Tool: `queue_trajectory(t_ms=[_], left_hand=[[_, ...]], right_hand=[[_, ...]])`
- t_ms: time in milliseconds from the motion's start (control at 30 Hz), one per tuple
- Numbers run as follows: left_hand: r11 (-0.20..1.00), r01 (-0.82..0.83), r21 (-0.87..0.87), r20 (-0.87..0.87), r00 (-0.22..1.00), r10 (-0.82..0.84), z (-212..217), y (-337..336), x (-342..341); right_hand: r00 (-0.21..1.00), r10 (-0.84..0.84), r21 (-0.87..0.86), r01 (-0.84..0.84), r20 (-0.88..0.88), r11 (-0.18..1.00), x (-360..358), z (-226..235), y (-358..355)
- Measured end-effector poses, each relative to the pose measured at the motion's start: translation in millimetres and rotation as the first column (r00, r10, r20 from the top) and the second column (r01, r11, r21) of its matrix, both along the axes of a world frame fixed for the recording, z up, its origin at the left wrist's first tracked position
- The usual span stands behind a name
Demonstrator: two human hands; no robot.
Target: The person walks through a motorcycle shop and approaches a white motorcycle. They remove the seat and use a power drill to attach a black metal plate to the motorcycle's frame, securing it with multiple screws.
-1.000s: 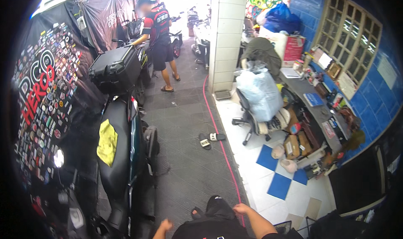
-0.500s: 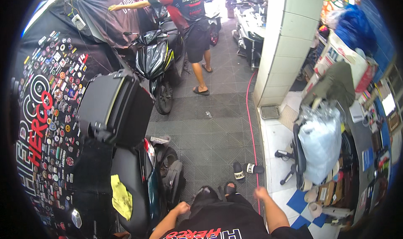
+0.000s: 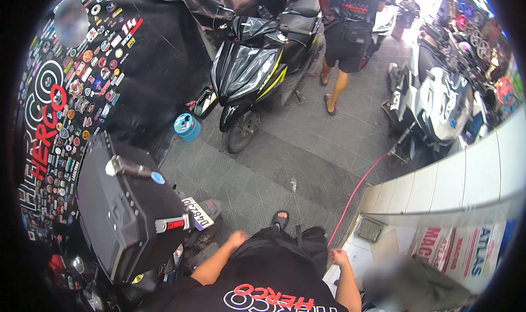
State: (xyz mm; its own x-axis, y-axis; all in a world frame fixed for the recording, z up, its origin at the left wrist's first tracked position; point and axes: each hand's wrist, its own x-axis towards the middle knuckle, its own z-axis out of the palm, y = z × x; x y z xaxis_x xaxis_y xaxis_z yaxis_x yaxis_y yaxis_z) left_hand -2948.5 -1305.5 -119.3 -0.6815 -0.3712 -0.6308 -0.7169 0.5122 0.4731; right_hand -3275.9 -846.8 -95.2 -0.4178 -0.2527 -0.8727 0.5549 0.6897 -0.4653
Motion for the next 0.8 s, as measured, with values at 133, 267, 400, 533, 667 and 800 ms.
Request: queue_trajectory(t_ms=[133,267,400,533,667,800], left_hand=[[0.686,-0.502,0.527,-0.201,0.711,0.674,122,-76,-286],[0.745,-0.402,0.532,-0.408,0.649,0.642,141,-148,-468],[0.726,-0.48,0.493,-0.456,0.568,0.685,68,-158,-571],[0.883,-0.369,0.29,0.267,0.917,0.295,37,-124,-592],[0.879,-0.353,0.321,0.27,0.923,0.272,50,-122,-696],[0.851,-0.4,0.341,0.275,0.908,0.316,27,-156,-835]], right_hand=[[0.987,-0.155,0.174,0.146,0.04,0.974,-75,4,7],[0.956,-0.236,0.317,0.173,0.175,0.933,-225,15,-30],[0.969,0.229,0.291,-0.194,-0.093,0.937,-436,-44,-68],[0.893,0.214,0.187,-0.15,-0.395,0.971,-634,-26,-168],[0.916,-0.113,-0.099,0.08,-0.386,0.992,-832,59,-307],[0.871,0.075,-0.073,-0.126,-0.486,0.989,-978,67,-403]])
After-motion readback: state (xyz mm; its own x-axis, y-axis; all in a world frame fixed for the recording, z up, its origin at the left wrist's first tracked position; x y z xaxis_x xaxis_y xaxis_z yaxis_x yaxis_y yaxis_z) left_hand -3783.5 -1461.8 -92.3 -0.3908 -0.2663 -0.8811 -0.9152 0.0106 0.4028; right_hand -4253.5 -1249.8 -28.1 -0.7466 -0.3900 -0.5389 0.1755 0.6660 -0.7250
